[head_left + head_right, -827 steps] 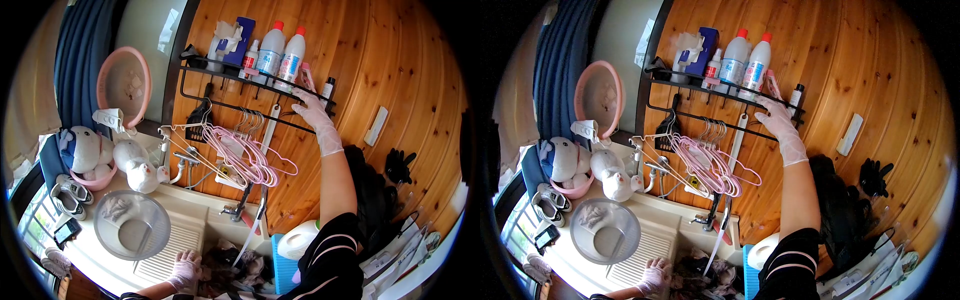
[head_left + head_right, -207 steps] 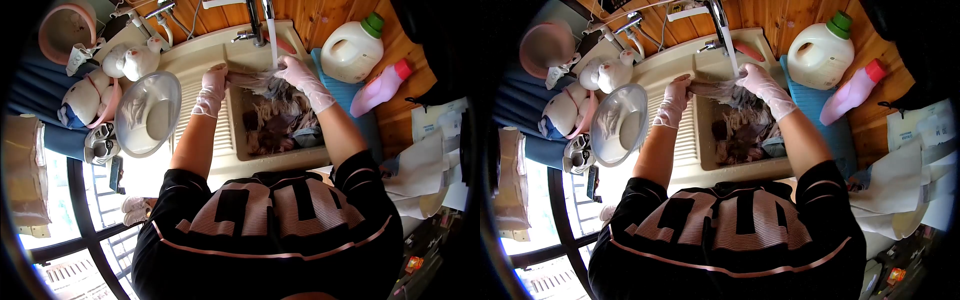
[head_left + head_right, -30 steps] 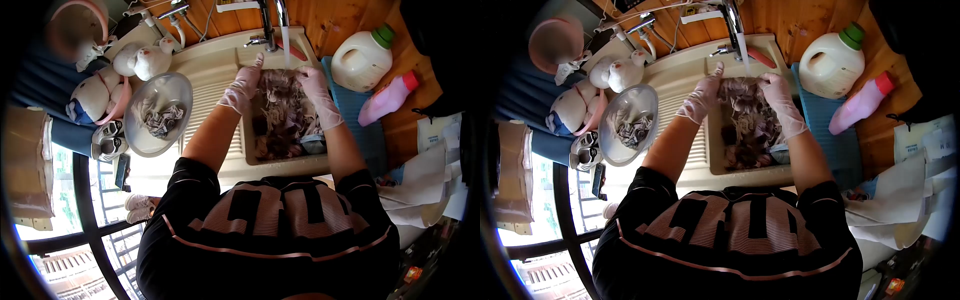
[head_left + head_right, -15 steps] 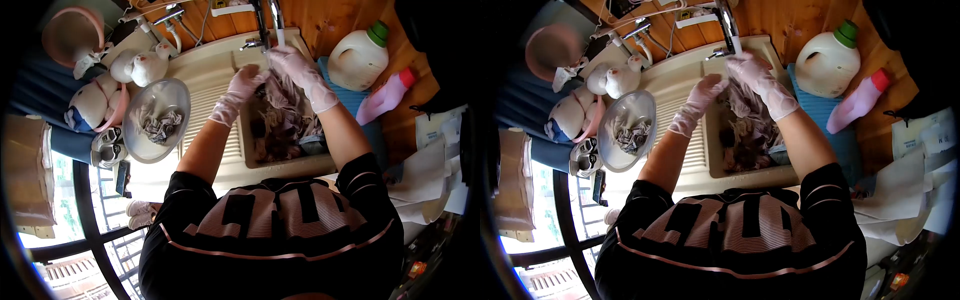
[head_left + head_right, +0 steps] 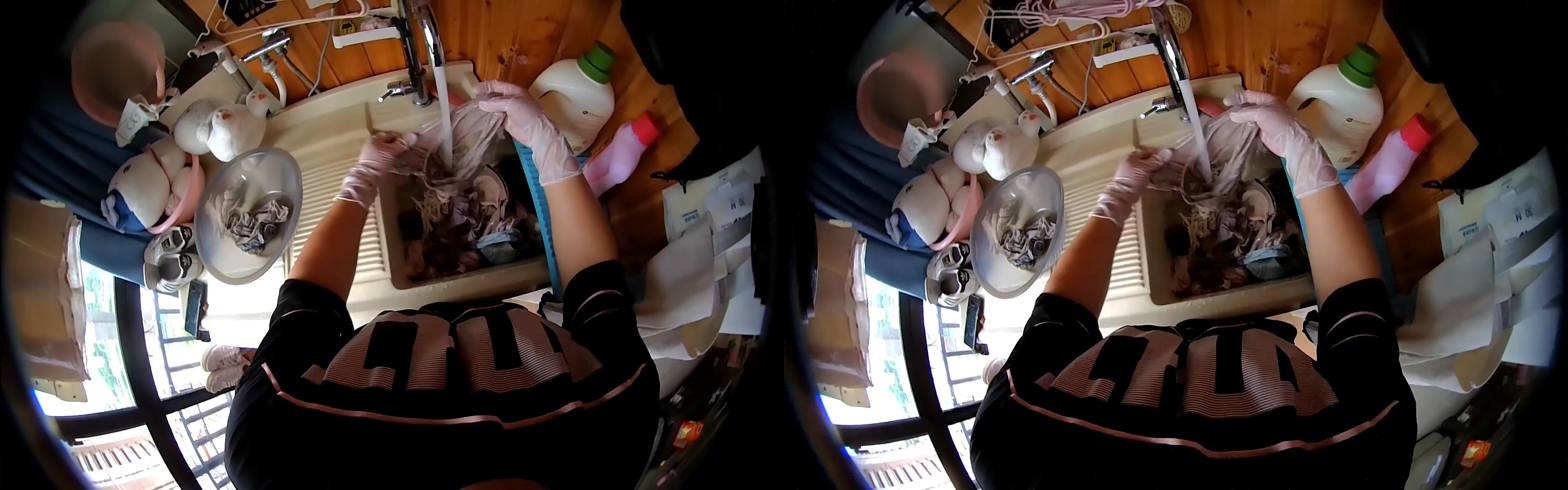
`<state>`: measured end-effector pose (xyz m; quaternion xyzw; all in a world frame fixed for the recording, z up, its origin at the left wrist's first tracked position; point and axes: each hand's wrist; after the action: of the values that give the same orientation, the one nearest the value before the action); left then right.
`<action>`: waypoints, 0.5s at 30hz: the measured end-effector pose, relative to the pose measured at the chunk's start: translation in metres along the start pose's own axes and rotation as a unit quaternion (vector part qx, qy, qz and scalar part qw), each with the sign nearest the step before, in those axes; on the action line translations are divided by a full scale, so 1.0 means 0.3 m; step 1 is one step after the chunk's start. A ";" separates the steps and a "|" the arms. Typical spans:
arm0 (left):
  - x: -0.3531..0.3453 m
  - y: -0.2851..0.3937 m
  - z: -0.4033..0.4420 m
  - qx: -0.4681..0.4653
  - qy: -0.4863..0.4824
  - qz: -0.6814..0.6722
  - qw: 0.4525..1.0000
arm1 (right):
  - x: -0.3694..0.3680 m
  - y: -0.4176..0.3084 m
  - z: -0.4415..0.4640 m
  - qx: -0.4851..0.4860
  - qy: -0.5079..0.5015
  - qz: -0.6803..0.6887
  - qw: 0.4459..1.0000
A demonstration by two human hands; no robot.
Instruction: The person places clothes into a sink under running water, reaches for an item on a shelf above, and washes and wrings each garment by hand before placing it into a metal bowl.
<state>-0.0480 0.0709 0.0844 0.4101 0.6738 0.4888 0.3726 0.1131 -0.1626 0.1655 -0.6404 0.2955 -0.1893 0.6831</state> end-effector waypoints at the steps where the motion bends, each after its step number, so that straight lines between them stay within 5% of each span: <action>1: 0.014 0.083 -0.039 0.014 -0.010 -0.007 1.000 | 0.006 -0.001 -0.008 0.012 0.016 -0.037 0.999; 3: 0.022 0.146 -0.055 -0.073 0.027 -0.113 0.990 | 0.006 0.008 -0.002 -0.013 0.011 -0.147 0.989; 6: 0.043 0.234 -0.078 -0.074 0.003 -0.165 0.984 | 0.024 0.031 0.018 0.005 -0.016 -0.157 0.987; 9: 0.057 0.274 -0.094 -0.095 0.025 -0.117 0.988 | -0.008 0.028 0.018 -0.073 0.025 -0.410 0.909; 13: 0.078 0.293 -0.078 -0.088 0.081 -0.028 0.992 | -0.021 0.035 0.011 0.029 0.070 -0.137 0.988; 15: 0.062 0.308 -0.113 -0.092 0.132 -0.010 0.987 | -0.050 0.042 0.003 -0.011 0.068 -0.371 0.926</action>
<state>-0.0684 0.0932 0.1799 0.2996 0.6733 0.5946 0.3215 0.1009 -0.1510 0.1555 -0.6972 0.0849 -0.4693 0.5352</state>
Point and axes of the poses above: each hand's wrist, its own z-axis towards the middle knuckle, its own x-axis out of the back of the hand, y = z × x, and after that the axes turned 3 degrees about -z, right-handed
